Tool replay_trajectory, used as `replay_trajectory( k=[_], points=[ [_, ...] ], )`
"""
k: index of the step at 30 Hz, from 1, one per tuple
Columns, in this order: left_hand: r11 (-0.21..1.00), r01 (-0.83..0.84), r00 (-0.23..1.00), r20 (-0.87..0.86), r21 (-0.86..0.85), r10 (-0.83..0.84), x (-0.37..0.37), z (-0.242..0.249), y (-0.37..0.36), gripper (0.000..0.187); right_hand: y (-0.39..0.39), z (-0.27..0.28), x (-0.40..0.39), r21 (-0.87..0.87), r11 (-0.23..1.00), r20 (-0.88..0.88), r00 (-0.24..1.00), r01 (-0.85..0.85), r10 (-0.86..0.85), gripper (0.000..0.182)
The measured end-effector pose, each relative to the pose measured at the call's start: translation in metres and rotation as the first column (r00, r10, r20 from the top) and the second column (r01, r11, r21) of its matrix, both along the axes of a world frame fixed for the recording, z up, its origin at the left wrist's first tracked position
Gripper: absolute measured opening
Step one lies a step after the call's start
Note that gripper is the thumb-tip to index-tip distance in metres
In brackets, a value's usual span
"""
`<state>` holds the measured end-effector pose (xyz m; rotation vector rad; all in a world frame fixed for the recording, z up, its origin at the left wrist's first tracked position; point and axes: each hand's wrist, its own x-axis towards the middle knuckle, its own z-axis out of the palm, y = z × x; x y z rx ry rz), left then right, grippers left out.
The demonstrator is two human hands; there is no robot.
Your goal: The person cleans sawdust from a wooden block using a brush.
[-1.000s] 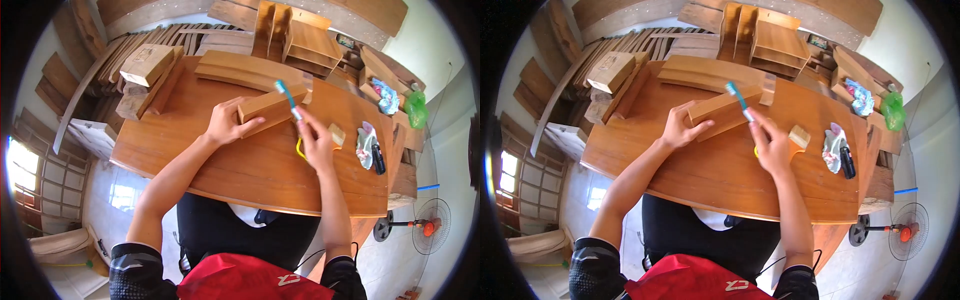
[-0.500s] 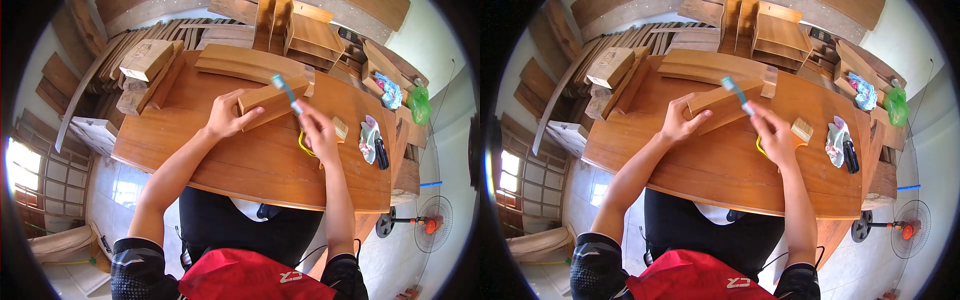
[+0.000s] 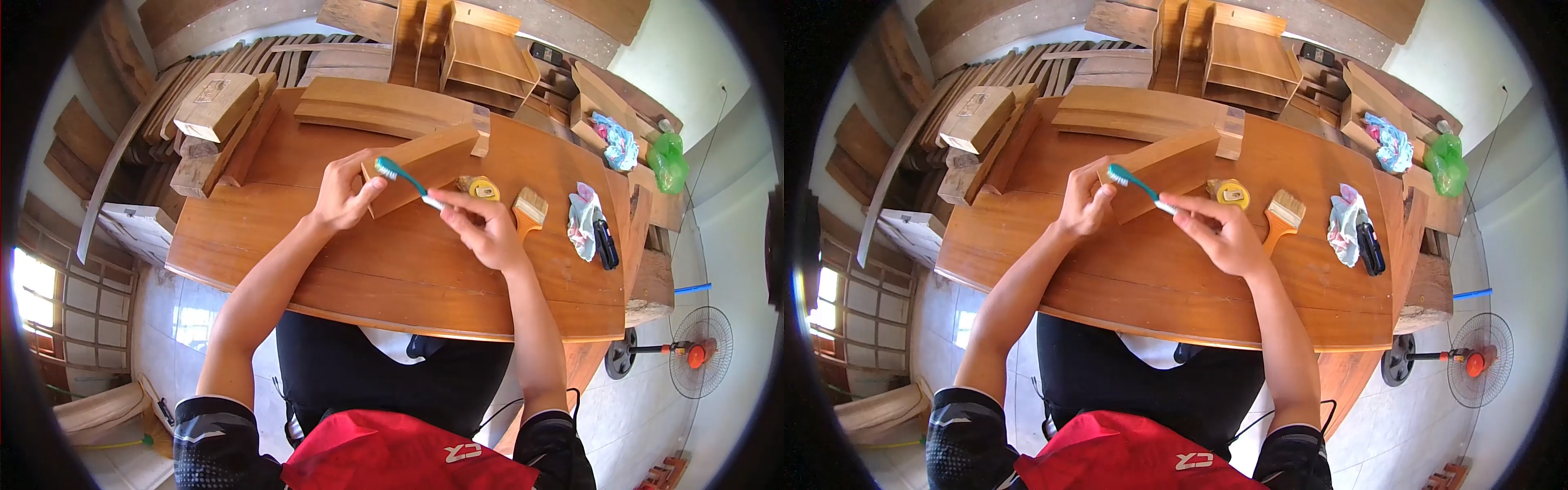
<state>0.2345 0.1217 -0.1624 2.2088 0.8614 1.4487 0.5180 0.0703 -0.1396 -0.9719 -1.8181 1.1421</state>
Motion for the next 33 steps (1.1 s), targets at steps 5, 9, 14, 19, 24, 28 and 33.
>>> replay_trajectory(
  k=[5,9,14,19,24,28,33],
  points=[
    [0.996,0.088,0.994,0.061,0.006,-0.088,-0.007,-0.010,0.006,0.050,0.007,-0.004,0.000,0.036,0.977,-0.037,0.977,0.209,-0.208,0.034],
    [0.996,0.087,0.994,0.067,0.013,-0.087,-0.002,-0.002,0.001,0.046,-0.002,0.001,-0.006,0.068,0.997,0.023,0.999,-0.046,0.045,0.032],
    [0.999,-0.040,0.997,0.061,-0.037,0.042,0.002,0.008,-0.013,0.043,0.003,-0.005,-0.011,0.139,0.957,-0.030,0.967,0.254,-0.252,0.032],
    [0.997,0.017,1.000,0.018,-0.074,-0.015,-0.004,0.006,-0.005,0.047,0.006,-0.013,-0.018,0.273,0.952,-0.028,0.991,0.136,-0.134,0.033],
    [0.990,0.044,0.997,0.071,-0.135,-0.035,0.000,0.010,-0.007,0.049,-0.004,-0.004,-0.009,0.123,0.992,-0.011,0.999,0.040,-0.039,0.034],
    [0.983,0.045,0.999,0.038,-0.175,-0.039,-0.003,0.007,-0.008,0.052,-0.001,0.002,-0.014,0.130,0.977,0.004,0.985,0.171,-0.173,0.033],
    [0.982,0.049,0.997,0.075,-0.182,-0.036,-0.003,0.002,-0.006,0.050,-0.006,-0.001,-0.012,0.129,0.989,0.059,0.996,-0.077,0.069,0.032]
  ],
)
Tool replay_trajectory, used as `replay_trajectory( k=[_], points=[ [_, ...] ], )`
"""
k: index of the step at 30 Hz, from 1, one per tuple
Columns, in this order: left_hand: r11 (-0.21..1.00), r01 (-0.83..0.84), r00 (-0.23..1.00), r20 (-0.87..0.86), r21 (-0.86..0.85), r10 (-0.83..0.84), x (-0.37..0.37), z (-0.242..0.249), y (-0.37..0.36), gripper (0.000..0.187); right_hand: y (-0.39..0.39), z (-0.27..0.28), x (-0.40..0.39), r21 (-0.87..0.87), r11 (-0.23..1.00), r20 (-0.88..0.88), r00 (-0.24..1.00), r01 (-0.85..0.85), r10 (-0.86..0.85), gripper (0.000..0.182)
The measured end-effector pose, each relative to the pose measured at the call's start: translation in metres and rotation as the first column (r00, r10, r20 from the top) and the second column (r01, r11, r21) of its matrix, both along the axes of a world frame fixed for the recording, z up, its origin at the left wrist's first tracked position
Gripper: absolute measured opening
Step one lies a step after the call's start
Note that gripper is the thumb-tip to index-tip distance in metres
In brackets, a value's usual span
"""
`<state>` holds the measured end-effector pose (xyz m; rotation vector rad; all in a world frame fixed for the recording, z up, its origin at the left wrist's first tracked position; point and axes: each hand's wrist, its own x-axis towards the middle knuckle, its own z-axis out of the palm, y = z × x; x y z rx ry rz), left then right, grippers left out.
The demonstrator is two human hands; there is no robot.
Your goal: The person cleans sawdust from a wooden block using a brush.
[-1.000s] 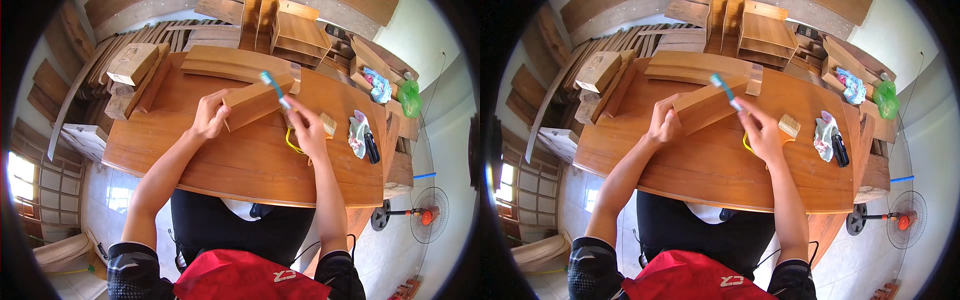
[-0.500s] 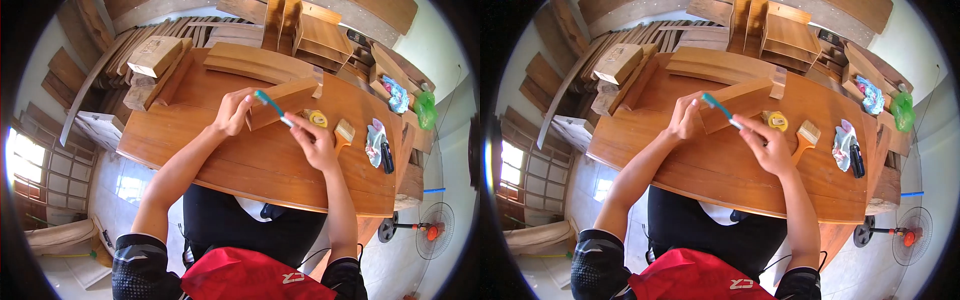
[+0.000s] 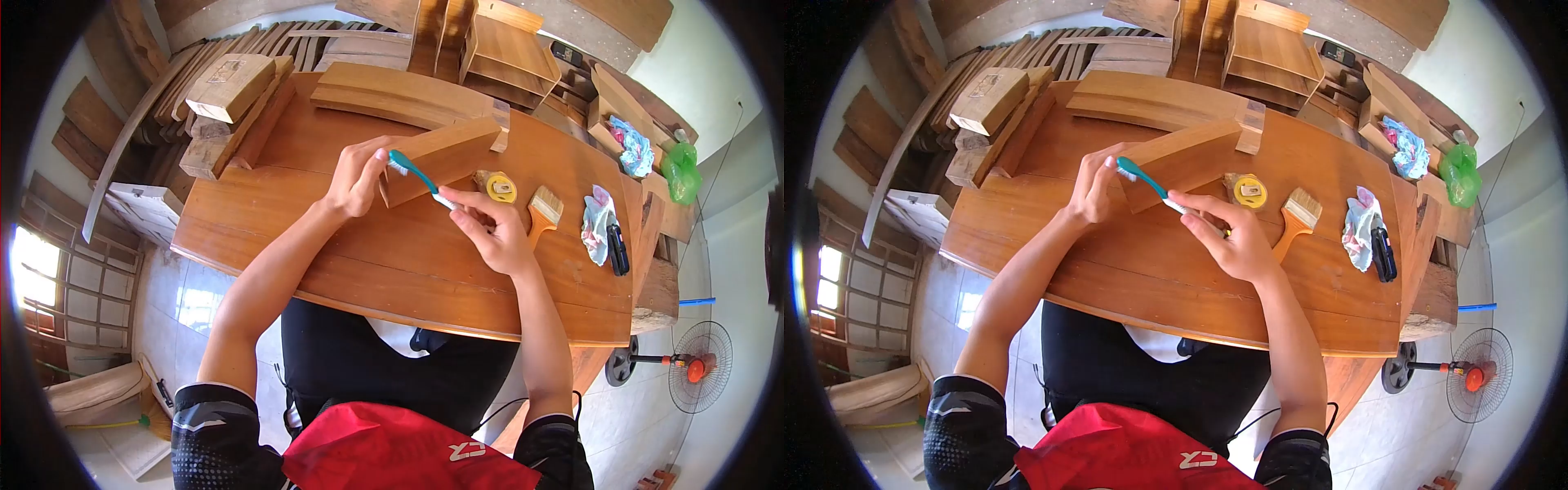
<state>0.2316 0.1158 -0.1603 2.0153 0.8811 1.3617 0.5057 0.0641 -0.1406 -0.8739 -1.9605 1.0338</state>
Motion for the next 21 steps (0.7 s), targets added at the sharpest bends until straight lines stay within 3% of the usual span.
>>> replay_trajectory(
  k=[4,7,9,12,13,15,17,18,21],
  points=[
    [0.986,-0.089,0.994,-0.045,0.141,0.096,0.001,0.004,-0.002,0.053,0.009,-0.002,-0.001,-0.052,0.954,-0.139,0.944,0.295,-0.299,0.033],
    [0.979,-0.071,0.997,-0.009,0.193,0.074,0.005,0.002,-0.005,0.057,0.006,-0.007,0.006,-0.171,0.980,-0.141,0.982,0.102,-0.127,0.033],
    [0.982,-0.019,1.000,-0.021,0.188,0.023,-0.001,-0.004,0.003,0.060,0.007,-0.004,0.009,-0.157,0.986,-0.097,0.992,0.063,-0.079,0.033],
    [0.979,-0.026,0.994,-0.100,0.203,0.047,-0.003,-0.010,0.012,0.064,0.009,0.011,0.007,-0.108,0.922,-0.089,0.920,0.371,-0.381,0.033],
    [0.991,-0.058,0.987,-0.143,0.122,0.075,-0.003,-0.012,0.009,0.061,0.023,-0.008,0.016,0.039,0.884,-0.148,0.877,0.467,-0.457,0.034],
    [0.991,-0.128,0.967,-0.229,-0.039,0.115,0.009,0.016,-0.011,0.056,0.015,-0.002,0.018,-0.012,0.904,-0.118,0.897,0.427,-0.426,0.034],
    [0.993,-0.117,0.980,-0.165,-0.036,0.109,0.012,0.013,-0.007,0.051,0.010,-0.003,0.022,-0.029,0.984,-0.024,0.984,0.177,-0.178,0.034],
    [0.993,-0.114,0.985,-0.136,-0.039,0.107,0.013,0.011,-0.006,0.049,0.008,0.004,0.021,-0.008,0.988,-0.013,0.988,0.152,-0.152,0.032],
    [0.990,-0.141,0.981,-0.139,-0.020,0.137,0.014,0.014,-0.009,0.045,0.025,-0.006,0.022,0.045,0.856,-0.158,0.850,0.515,-0.503,0.030]
  ],
)
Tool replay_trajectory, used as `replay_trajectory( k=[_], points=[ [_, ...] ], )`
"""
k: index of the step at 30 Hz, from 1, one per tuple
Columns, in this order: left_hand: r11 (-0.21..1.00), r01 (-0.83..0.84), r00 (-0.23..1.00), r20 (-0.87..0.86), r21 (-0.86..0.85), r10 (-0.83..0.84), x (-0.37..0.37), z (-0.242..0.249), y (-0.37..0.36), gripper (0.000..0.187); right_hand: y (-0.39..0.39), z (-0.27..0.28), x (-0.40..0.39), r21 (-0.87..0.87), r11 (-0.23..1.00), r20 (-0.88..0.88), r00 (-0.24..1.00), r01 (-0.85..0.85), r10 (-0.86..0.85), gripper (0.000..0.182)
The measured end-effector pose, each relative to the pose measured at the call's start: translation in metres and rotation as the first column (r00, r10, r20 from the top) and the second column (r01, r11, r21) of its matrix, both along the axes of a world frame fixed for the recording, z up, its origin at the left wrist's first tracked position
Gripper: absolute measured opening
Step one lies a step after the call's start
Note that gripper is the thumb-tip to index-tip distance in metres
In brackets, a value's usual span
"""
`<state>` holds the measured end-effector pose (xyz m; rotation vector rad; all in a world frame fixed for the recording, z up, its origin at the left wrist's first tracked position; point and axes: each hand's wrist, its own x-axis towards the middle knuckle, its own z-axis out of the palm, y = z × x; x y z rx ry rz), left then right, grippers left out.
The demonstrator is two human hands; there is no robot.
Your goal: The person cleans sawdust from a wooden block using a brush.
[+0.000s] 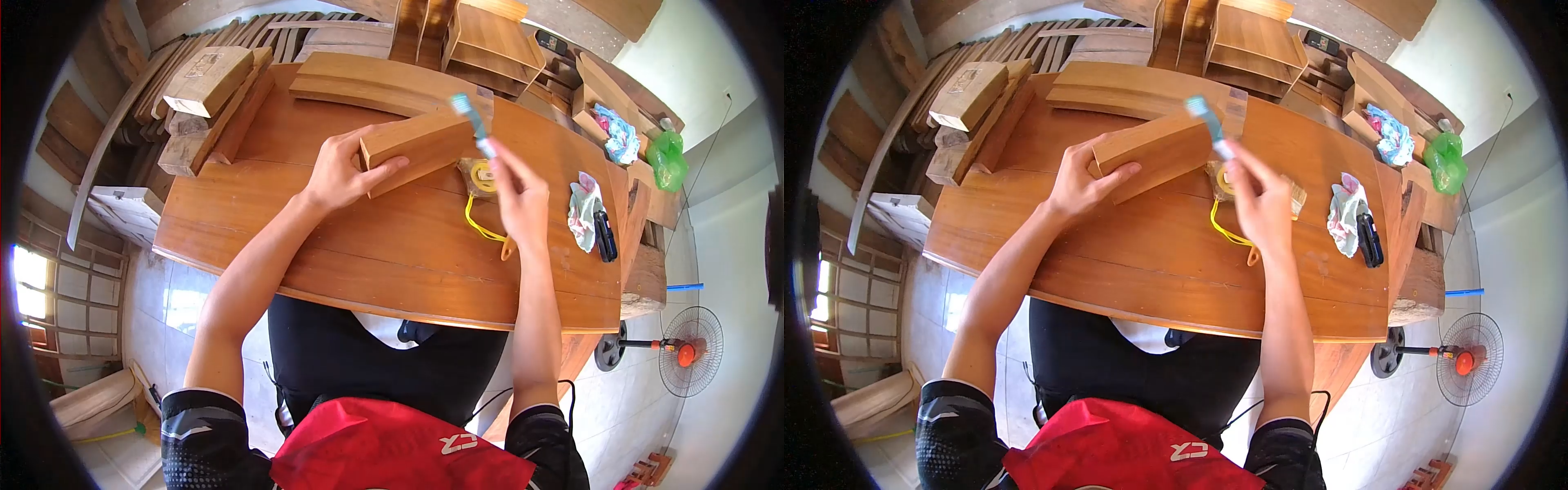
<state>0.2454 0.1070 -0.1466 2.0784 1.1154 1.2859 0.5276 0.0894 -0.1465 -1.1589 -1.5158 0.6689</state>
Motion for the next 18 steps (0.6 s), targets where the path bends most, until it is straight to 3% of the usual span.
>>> replay_trajectory(
  k=[1,3,6,9,11,12,15,18],
  points=[
    [1.000,-0.006,1.000,0.002,0.021,0.006,0.000,0.000,0.001,0.047,0.006,-0.002,0.008,-0.003,0.996,0.008,0.996,0.084,-0.084,0.030],
    [0.998,-0.012,1.000,0.012,0.056,0.011,0.000,-0.003,0.003,0.050,0.001,0.001,0.008,-0.036,0.996,-0.029,0.996,-0.083,0.082,0.030],
    [1.000,-0.003,1.000,-0.013,-0.010,0.002,0.000,0.001,0.001,0.050,-0.008,0.012,0.014,-0.183,0.963,0.009,0.979,-0.197,0.202,0.030],
    [0.999,0.002,1.000,-0.002,0.054,-0.001,0.000,-0.001,0.004,0.050,0.001,0.008,0.011,-0.048,0.998,-0.015,0.999,0.028,-0.029,0.030],
    [1.000,-0.001,1.000,0.014,0.030,0.000,0.001,-0.001,0.000,0.046,-0.002,0.009,0.017,-0.096,0.995,0.065,0.998,-0.006,0.012,0.031],
    [1.000,0.002,1.000,0.026,0.001,-0.002,0.001,0.000,-0.001,0.043,-0.003,0.009,0.016,-0.062,0.989,0.046,0.990,-0.131,0.133,0.031],
    [1.000,-0.001,1.000,0.011,-0.014,0.001,0.001,0.002,-0.001,0.040,0.000,0.002,0.013,0.070,0.986,0.095,0.984,-0.154,0.147,0.031],
    [1.000,-0.003,1.000,0.011,-0.004,0.003,-0.001,-0.001,-0.001,0.040,0.006,0.000,0.020,0.031,0.994,0.157,0.981,0.108,-0.111,0.033]
  ],
)
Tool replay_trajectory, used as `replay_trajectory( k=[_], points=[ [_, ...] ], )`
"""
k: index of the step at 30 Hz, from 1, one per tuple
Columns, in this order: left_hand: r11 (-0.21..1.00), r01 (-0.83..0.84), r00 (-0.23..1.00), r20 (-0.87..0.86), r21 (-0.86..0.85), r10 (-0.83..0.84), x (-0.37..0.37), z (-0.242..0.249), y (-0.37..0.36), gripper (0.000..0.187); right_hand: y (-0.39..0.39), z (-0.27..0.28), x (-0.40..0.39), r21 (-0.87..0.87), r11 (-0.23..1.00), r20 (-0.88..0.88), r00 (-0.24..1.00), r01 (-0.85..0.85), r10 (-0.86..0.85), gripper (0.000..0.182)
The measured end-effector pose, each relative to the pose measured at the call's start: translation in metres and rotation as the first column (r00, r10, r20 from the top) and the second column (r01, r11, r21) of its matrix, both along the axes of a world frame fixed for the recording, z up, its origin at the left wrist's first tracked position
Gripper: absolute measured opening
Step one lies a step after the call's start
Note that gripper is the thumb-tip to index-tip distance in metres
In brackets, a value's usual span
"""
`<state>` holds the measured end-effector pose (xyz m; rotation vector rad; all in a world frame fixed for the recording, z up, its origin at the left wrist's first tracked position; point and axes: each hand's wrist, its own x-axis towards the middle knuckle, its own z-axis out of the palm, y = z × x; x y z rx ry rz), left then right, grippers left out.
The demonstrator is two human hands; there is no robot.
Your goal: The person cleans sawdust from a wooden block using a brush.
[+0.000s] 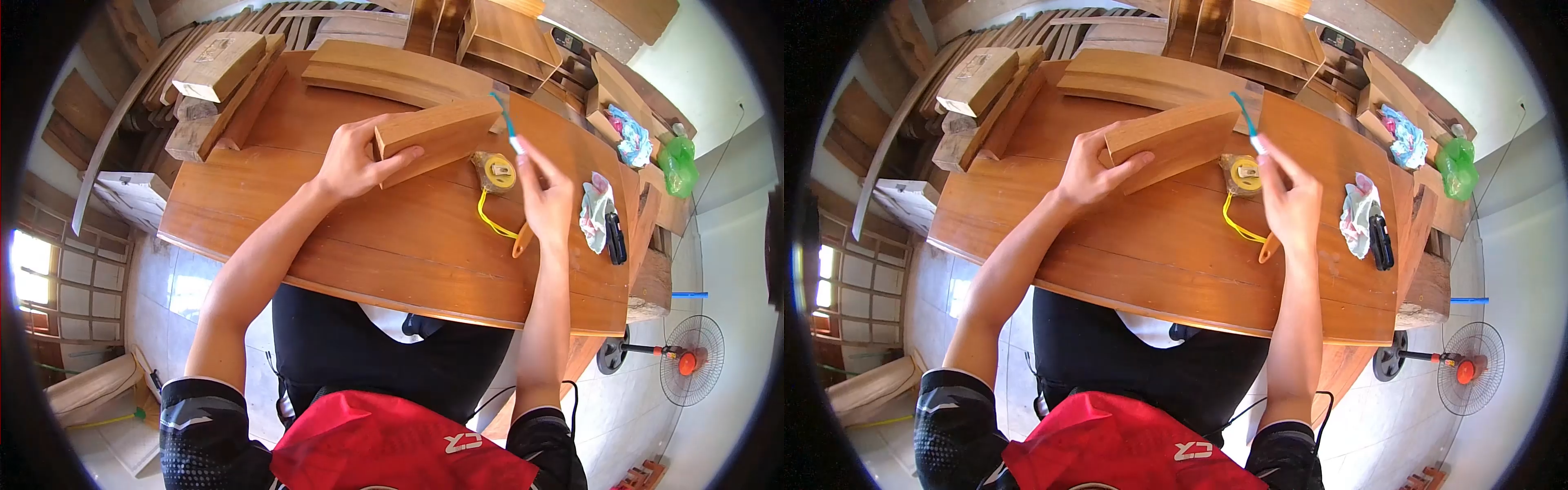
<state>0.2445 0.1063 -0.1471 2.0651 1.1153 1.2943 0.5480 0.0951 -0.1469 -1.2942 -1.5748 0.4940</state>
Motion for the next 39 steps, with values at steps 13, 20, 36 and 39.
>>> replay_trajectory(
  k=[13,20,36,39],
  points=[
    [0.999,0.006,1.000,0.005,0.037,-0.007,0.000,-0.001,0.001,0.039,-0.008,0.012,-0.002,-0.014,1.000,-0.041,0.999,0.019,-0.019,0.031],
    [1.000,-0.001,1.000,-0.003,0.004,0.001,-0.001,0.002,-0.001,0.040,-0.009,0.003,-0.010,0.041,0.996,-0.012,0.997,-0.082,0.082,0.031],
    [0.999,0.034,0.999,-0.034,0.039,-0.033,-0.005,-0.005,0.006,0.040,-0.028,0.006,-0.034,-0.023,0.896,0.053,0.894,-0.444,0.445,0.031],
    [1.000,0.008,1.000,-0.029,0.020,-0.007,-0.003,0.000,0.001,0.036,-0.025,0.009,-0.032,-0.011,0.940,0.004,0.940,-0.342,0.342,0.031]
  ],
)
